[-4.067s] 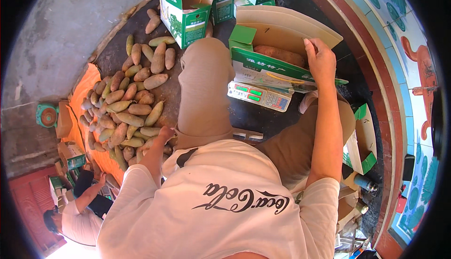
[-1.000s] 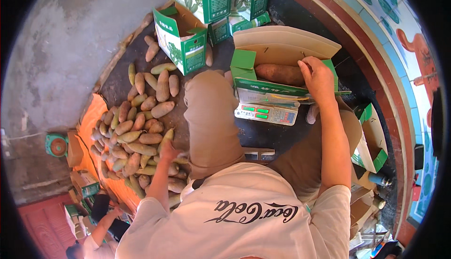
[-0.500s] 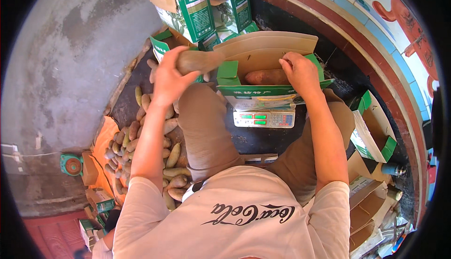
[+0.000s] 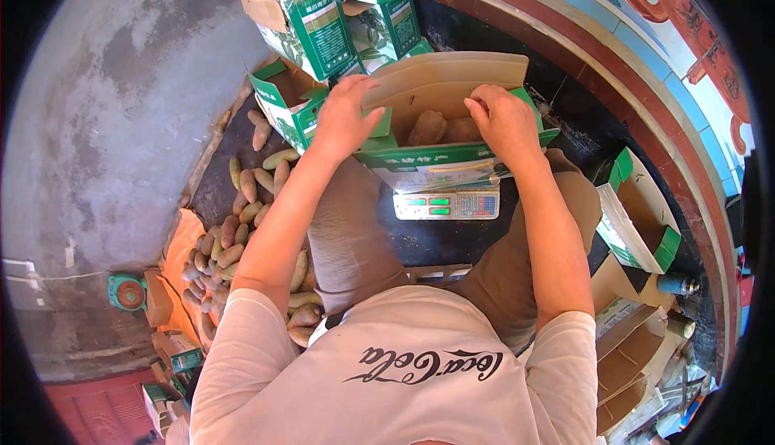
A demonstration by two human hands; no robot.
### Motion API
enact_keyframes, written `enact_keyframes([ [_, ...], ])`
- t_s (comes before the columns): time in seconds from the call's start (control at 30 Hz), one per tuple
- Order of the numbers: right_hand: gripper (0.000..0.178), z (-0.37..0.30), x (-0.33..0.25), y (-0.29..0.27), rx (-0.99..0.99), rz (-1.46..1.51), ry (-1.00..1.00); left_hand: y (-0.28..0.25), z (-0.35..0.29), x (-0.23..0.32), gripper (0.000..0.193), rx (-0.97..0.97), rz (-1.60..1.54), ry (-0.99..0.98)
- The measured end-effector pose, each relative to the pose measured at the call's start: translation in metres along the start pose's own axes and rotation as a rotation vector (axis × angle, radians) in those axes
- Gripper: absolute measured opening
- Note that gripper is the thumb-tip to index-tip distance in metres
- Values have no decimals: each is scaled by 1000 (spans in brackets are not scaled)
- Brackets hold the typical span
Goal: Sort vegetables, weigh them on a scale, and place them into cardboard boxes for packaging.
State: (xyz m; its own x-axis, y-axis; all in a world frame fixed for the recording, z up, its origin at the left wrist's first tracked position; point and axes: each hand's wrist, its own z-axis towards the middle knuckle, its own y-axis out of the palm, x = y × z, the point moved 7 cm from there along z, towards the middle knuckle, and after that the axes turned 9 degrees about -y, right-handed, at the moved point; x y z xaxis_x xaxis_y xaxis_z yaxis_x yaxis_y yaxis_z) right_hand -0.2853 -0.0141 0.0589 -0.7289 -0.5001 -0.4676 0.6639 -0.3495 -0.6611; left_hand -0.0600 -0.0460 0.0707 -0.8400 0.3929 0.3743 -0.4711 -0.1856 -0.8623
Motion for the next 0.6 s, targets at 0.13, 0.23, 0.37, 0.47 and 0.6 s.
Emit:
enact_keyframes([
  [0.13, 13, 2, -2, -4, 21, -2, -3, -32, -16, -22, 33, 189, -82, -44],
  [0.23, 13, -2, 4, -3, 12, 7, 38, -53, -37, -46, 29, 274, -108, -165],
  [0.37, 13, 0, 10, -1, 40, -24, 15, -64, -58, -68, 25, 333, -123, -258],
  [0.47, 15, 2, 13, 3, 16, -29, 30, -61, -55, -62, 26, 313, -123, -240],
  [0.6, 15, 1, 19, 13, 2, -42, 45, -43, -45, -50, 31, 296, -26, -125],
])
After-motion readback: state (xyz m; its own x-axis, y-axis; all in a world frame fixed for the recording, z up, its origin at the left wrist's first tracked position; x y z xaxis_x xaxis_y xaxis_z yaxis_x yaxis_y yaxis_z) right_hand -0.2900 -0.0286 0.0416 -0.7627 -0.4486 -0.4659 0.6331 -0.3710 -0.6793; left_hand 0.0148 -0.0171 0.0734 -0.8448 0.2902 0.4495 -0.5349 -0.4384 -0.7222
